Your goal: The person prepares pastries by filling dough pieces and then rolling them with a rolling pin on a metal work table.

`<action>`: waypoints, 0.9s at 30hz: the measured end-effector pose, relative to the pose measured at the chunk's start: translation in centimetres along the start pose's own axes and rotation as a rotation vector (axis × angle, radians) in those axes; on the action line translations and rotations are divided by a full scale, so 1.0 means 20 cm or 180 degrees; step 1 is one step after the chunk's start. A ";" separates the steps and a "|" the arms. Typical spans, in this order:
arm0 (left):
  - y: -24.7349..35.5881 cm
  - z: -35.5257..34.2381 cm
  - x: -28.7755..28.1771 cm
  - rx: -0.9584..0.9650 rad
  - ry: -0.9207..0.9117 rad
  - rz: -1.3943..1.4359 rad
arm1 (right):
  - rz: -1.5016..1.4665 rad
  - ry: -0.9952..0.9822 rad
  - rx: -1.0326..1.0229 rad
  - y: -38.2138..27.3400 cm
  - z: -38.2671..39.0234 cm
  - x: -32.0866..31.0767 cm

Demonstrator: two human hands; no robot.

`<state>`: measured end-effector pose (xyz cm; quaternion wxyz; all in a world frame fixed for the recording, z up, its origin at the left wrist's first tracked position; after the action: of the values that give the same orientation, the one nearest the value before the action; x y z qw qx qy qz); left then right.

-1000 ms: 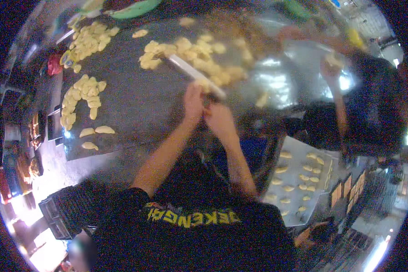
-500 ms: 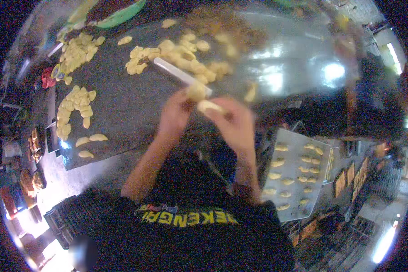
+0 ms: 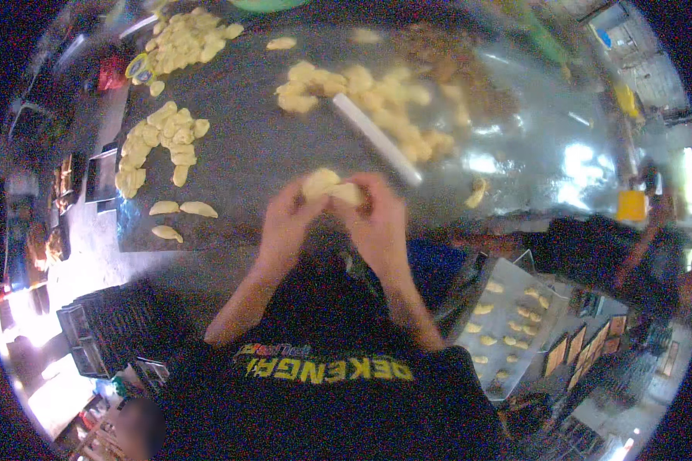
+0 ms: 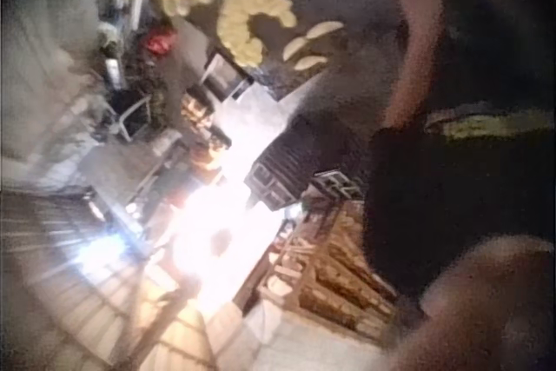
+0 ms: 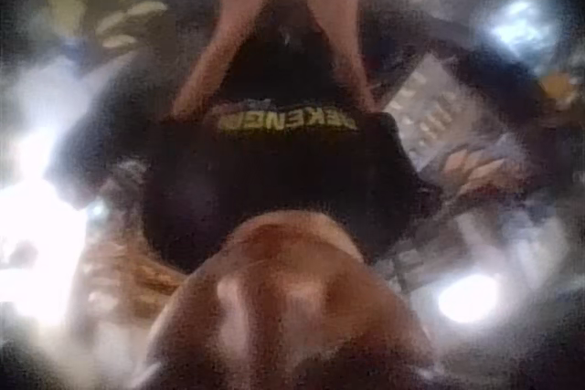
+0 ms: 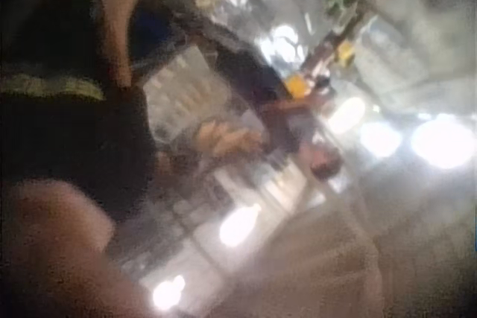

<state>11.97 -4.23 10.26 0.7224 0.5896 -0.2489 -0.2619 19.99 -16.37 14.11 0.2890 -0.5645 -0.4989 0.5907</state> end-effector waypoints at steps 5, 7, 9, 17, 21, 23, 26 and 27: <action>-0.05 -0.16 -0.10 0.0188 0.0115 -0.0716 | 0.0145 -0.0439 0.0196 0.07 -0.01 0.08; -0.12 -0.31 -0.19 0.0119 0.0656 -0.0328 | -0.0106 -0.0755 0.0767 0.04 -0.01 0.01; -0.18 -0.43 -0.30 0.0411 0.0960 -0.0936 | -0.0602 -0.0570 0.1135 -0.10 0.02 -0.13; -0.29 -0.30 -0.16 0.1878 -0.0728 -0.3689 | -0.0102 0.0382 0.0144 0.11 -0.06 -0.15; -0.21 -0.36 -0.21 0.2119 -0.1352 -0.3511 | 0.0170 0.0375 -0.0447 0.13 -0.03 -0.14; -0.17 -0.51 -0.16 0.2056 -0.1332 -0.3031 | 0.0422 0.0325 -0.0347 0.19 -0.01 -0.16; -0.05 -0.82 -0.08 0.1607 -0.0664 -0.2841 | 0.0061 0.0295 0.0301 0.23 0.02 -0.15; -0.07 -0.88 -0.08 0.1609 -0.0642 -0.2860 | -0.0056 0.0179 0.0381 0.20 0.03 -0.13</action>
<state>22.42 9.39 5.53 0.3465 0.7659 -0.0952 -0.5331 20.82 -20.19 11.25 0.3413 -0.5581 -0.4593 0.6009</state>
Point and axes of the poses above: each hand's wrist, its own z-axis away from the middle knuckle, its own x-axis out of the palm, y = z × x, the point moved 4 cm from there along -z, towards the middle knuckle, and after that the axes turned 14 degrees about y, right-handed, at the moved point
